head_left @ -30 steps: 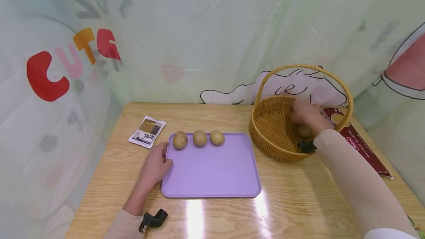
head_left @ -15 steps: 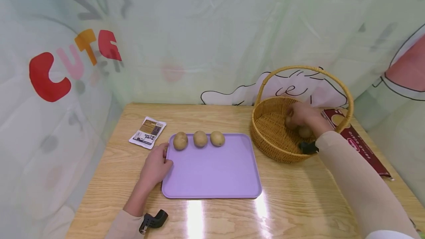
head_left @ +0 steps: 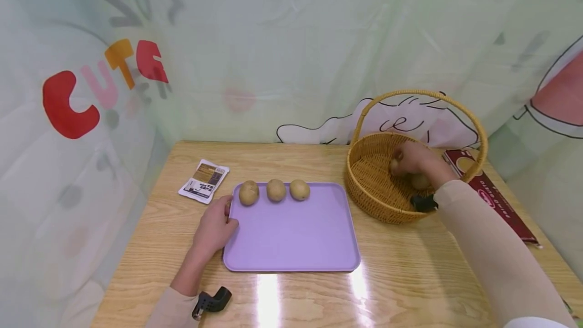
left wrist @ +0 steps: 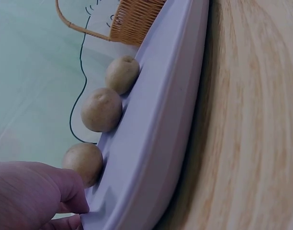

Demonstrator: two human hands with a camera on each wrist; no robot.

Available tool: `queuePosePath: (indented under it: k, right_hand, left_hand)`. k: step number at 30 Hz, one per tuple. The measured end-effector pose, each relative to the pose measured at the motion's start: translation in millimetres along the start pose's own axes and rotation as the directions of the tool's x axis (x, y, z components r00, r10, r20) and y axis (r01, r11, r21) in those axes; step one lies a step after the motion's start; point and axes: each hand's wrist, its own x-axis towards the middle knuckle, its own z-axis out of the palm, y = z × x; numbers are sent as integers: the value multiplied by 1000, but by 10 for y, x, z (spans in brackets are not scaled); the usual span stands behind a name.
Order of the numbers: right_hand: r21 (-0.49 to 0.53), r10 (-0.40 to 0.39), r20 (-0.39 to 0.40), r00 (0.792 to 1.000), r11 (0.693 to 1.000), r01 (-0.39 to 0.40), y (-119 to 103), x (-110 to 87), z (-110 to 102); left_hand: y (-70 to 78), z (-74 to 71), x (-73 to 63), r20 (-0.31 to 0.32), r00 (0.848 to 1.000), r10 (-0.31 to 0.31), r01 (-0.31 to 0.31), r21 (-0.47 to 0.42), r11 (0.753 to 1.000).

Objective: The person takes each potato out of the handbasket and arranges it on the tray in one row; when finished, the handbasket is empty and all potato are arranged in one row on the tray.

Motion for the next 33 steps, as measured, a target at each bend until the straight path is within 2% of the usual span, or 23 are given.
queuePosePath:
  k: [12,19,27,33]
  right_hand:
    - [-49,-120,-123,985,992,114,-331,-18,-133]
    - [-28,-155,-151,976,988,152,-626,-113,-203]
    - [-90,-215,-201,956,976,201,-968,-163,-279]
    - [-40,-237,-199,951,972,233,-1134,-153,-255]
  left_hand:
    - [-37,-29,39,6,1000,-6,6,0,1000]
    - [-61,-63,70,7,1000,-1,0,31,1000]
    - [-128,-123,118,-2,1000,-23,23,52,998]
    - [-128,-153,129,-5,999,-46,46,61,997]
